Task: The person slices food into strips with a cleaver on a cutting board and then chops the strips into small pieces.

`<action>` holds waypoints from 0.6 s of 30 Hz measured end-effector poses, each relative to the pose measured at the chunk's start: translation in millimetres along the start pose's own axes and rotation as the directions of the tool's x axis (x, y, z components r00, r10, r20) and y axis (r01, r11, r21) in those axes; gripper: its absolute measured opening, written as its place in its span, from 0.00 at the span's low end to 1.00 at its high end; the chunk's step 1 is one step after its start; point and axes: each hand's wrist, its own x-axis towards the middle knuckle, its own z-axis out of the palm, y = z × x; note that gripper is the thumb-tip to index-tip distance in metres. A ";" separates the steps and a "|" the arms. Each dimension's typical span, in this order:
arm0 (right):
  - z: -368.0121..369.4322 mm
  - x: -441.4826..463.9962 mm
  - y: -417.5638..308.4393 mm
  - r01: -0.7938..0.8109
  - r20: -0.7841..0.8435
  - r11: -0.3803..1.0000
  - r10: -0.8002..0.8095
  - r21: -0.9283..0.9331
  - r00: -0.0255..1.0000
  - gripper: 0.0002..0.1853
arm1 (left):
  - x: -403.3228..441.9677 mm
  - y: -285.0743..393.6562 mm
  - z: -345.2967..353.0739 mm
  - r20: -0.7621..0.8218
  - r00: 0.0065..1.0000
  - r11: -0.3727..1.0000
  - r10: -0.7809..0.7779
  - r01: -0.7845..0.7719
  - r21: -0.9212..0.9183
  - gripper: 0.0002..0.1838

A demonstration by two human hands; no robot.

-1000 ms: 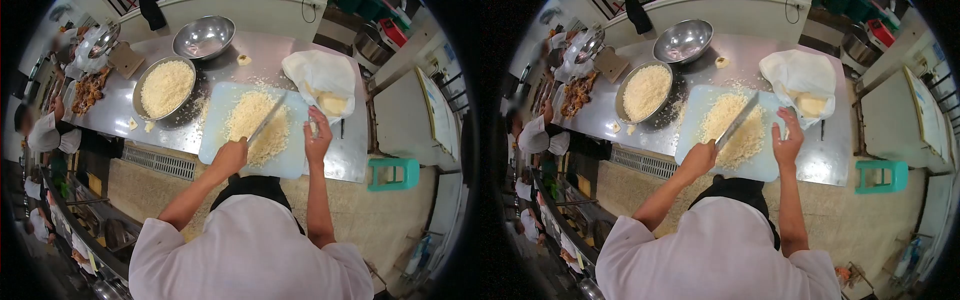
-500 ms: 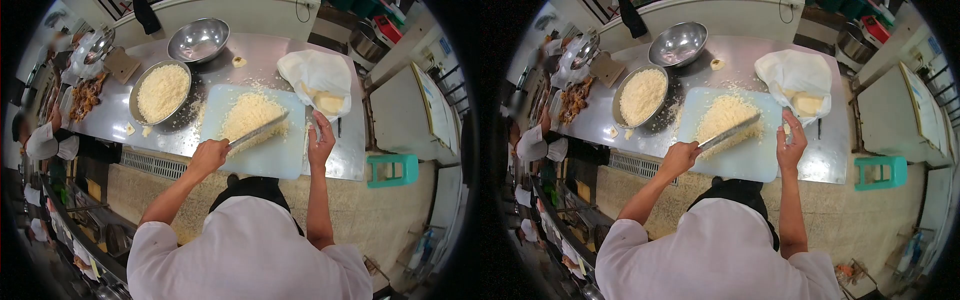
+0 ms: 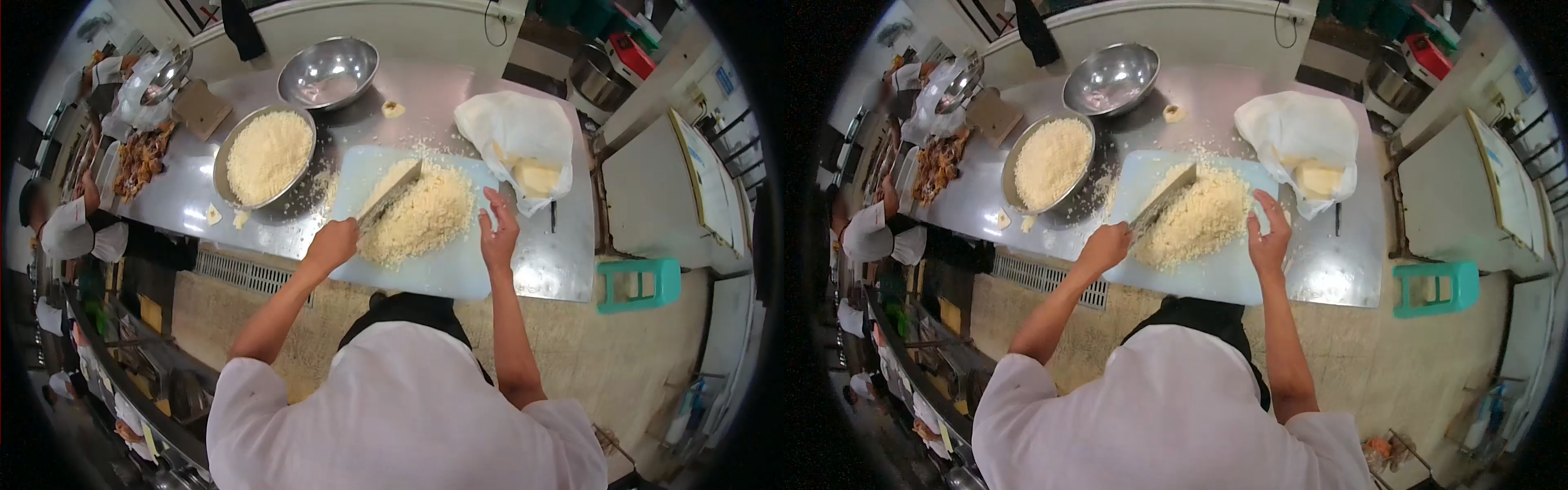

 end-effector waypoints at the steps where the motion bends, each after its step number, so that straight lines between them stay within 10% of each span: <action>1: 3.1 3.1 2.9 0.001 0.011 1.000 0.000 -0.026 1.000 0.18 | 2.1 3.4 -5.5 -0.005 1.000 1.000 0.010 -0.010 0.001 0.10; 7: 35.1 -3.8 73.9 0.011 0.098 0.994 0.000 -0.107 0.995 0.21 | 6.8 -30.6 21.8 -0.035 0.997 0.997 -0.070 0.071 0.040 0.09; 12: 84.7 -7.5 106.2 0.039 0.068 0.821 0.000 -0.570 0.998 0.27 | 22.5 -30.8 -34.4 -0.070 0.997 0.998 -0.041 0.037 -0.059 0.08; 18: 111.7 22.2 96.6 -0.255 0.611 0.937 0.060 0.238 0.789 0.28 | 107.5 -64.9 -11.6 -0.104 0.987 0.954 0.120 -0.085 0.288 0.08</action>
